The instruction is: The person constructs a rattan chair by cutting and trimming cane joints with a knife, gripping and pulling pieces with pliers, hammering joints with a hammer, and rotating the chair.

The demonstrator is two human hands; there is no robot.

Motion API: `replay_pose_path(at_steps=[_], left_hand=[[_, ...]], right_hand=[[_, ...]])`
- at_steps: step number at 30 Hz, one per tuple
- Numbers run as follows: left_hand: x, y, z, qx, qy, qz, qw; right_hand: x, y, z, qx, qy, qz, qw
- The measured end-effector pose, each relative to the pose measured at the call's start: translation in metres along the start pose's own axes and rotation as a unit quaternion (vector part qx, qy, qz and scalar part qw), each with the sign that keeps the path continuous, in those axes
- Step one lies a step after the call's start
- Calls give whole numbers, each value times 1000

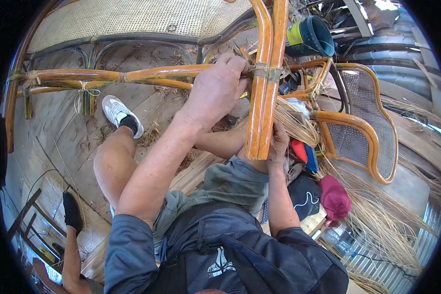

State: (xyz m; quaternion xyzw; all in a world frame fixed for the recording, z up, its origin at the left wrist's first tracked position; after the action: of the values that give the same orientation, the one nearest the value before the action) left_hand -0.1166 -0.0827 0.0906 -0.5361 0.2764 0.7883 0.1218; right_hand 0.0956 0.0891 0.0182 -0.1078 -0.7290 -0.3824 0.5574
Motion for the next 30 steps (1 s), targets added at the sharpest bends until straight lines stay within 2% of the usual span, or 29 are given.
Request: replay_pose_path(at_steps=[2, 5, 8, 9, 12, 13, 14, 16, 17, 20, 21, 23, 25, 30], left_hand=[[0, 9, 7, 68, 16, 2, 998], [-1, 26, 16, 65, 52, 9, 997], [21, 46, 22, -70, 69, -50, 994], [28, 42, 20, -93, 22, -58, 994], [24, 35, 15, 2, 7, -38, 999], [25, 31, 17, 87, 29, -67, 994], [24, 31, 16, 109, 45, -38, 992], [16, 33, 14, 154, 71, 19, 985], [15, 31, 14, 139, 75, 26, 987], [16, 29, 15, 95, 77, 45, 991], [17, 29, 14, 89, 74, 44, 992], [18, 27, 10, 82, 70, 42, 993], [16, 29, 10, 73, 61, 46, 994], [17, 30, 12, 91, 67, 34, 993]], right_hand=[[1, -2, 0, 11, 17, 16, 1000], [3, -5, 0, 42, 30, 92, 994], [2, -2, 3, 69, 15, 135, 988], [2, 1, 5, 80, -4, 140, 987], [29, -7, 28, 122, -97, 200, 967], [54, -20, 37, 134, -110, 256, 951], [75, -31, 43, 142, -124, 311, 932], [108, -48, 53, 134, -146, 260, 945], [116, -52, 61, 130, -155, 234, 951], [98, -67, 93, 254, -134, 430, 856], [98, -73, 94, 246, -147, 460, 840], [62, -71, 105, 252, -130, 445, 850], [65, -80, 103, 288, -141, 468, 824], [58, -118, 104, 268, -105, 435, 854]])
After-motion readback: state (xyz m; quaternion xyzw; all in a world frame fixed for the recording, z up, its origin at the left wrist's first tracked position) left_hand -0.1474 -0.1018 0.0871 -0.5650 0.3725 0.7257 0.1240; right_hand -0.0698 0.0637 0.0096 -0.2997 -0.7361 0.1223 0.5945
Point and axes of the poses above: each hand's wrist, its own z-axis towards the middle knuckle, its own y-axis out of the back of the hand, x = y × z, the point moved 2 cm from there along z, towards the middle knuckle, and after that the axes turned 7 degrees about -z, right-handed, at the moved point
